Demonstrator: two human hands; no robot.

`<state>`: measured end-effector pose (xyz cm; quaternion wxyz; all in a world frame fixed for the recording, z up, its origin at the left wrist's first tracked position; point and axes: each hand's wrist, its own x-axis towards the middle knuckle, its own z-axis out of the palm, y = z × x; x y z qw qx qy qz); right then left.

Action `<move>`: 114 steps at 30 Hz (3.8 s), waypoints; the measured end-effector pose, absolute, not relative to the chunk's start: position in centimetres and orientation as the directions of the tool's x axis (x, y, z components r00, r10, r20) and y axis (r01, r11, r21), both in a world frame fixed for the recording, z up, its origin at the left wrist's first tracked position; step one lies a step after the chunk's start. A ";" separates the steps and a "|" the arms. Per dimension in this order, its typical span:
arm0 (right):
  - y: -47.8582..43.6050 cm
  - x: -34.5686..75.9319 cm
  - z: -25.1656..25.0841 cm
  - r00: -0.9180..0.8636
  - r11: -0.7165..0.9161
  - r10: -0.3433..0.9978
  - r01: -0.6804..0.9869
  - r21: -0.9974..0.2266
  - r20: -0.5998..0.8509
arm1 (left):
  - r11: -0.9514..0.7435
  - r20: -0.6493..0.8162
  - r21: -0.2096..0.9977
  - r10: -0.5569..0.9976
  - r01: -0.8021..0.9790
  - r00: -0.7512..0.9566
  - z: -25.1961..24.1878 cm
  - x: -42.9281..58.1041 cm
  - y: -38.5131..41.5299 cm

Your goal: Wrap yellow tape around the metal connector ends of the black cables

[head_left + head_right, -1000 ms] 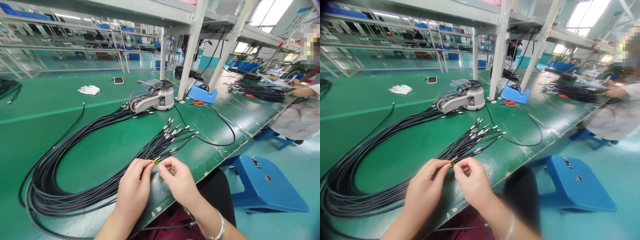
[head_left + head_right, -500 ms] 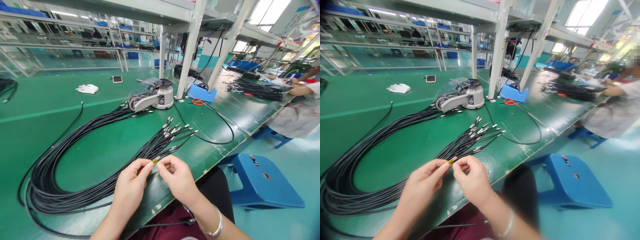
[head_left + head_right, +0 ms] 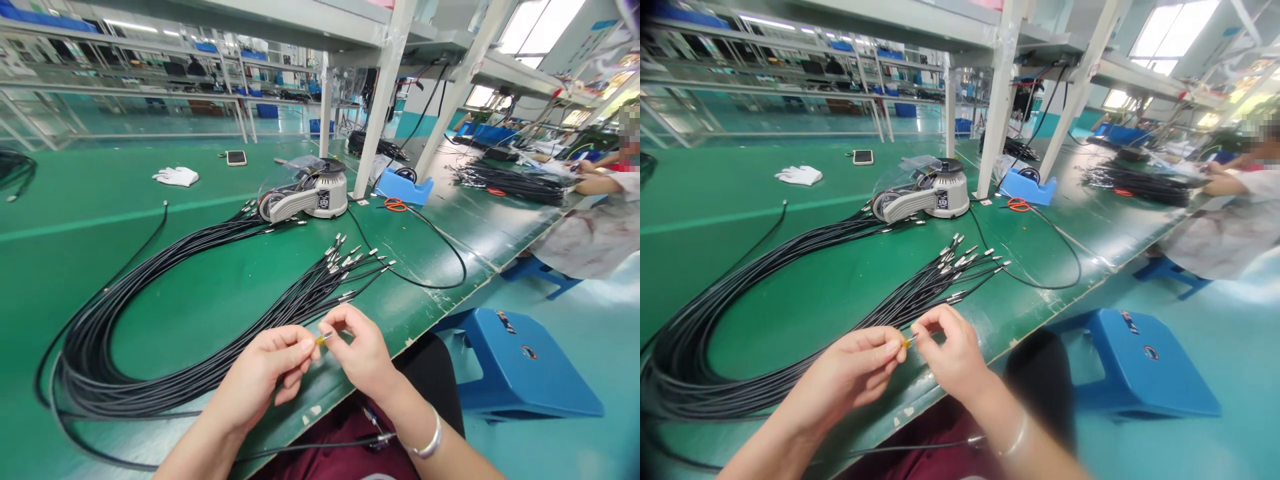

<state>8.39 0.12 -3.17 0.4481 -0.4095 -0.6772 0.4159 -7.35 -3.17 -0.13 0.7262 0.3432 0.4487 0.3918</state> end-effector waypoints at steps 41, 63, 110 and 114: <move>-0.6 9.8 -1.3 -0.406 0.092 0.910 -0.007 -0.996 0.087 | 0.498 -0.370 0.788 0.853 -0.362 0.368 -0.8 -7.1 -2.8; 0.6 11.7 -1.9 -0.470 0.032 0.881 0.177 -0.984 -0.056 | 0.115 -0.103 0.911 0.993 0.397 -0.051 -0.4 -5.3 -3.7; -1.1 13.5 -3.2 -0.412 -0.241 0.877 0.070 -0.968 -0.248 | 0.034 -0.281 0.624 0.942 0.781 0.183 1.5 -3.9 -4.7; -1.2 13.4 -3.1 -0.398 -0.243 0.884 0.052 -0.968 -0.244 | 0.029 -0.252 0.653 0.951 0.757 0.180 1.4 -3.5 -4.5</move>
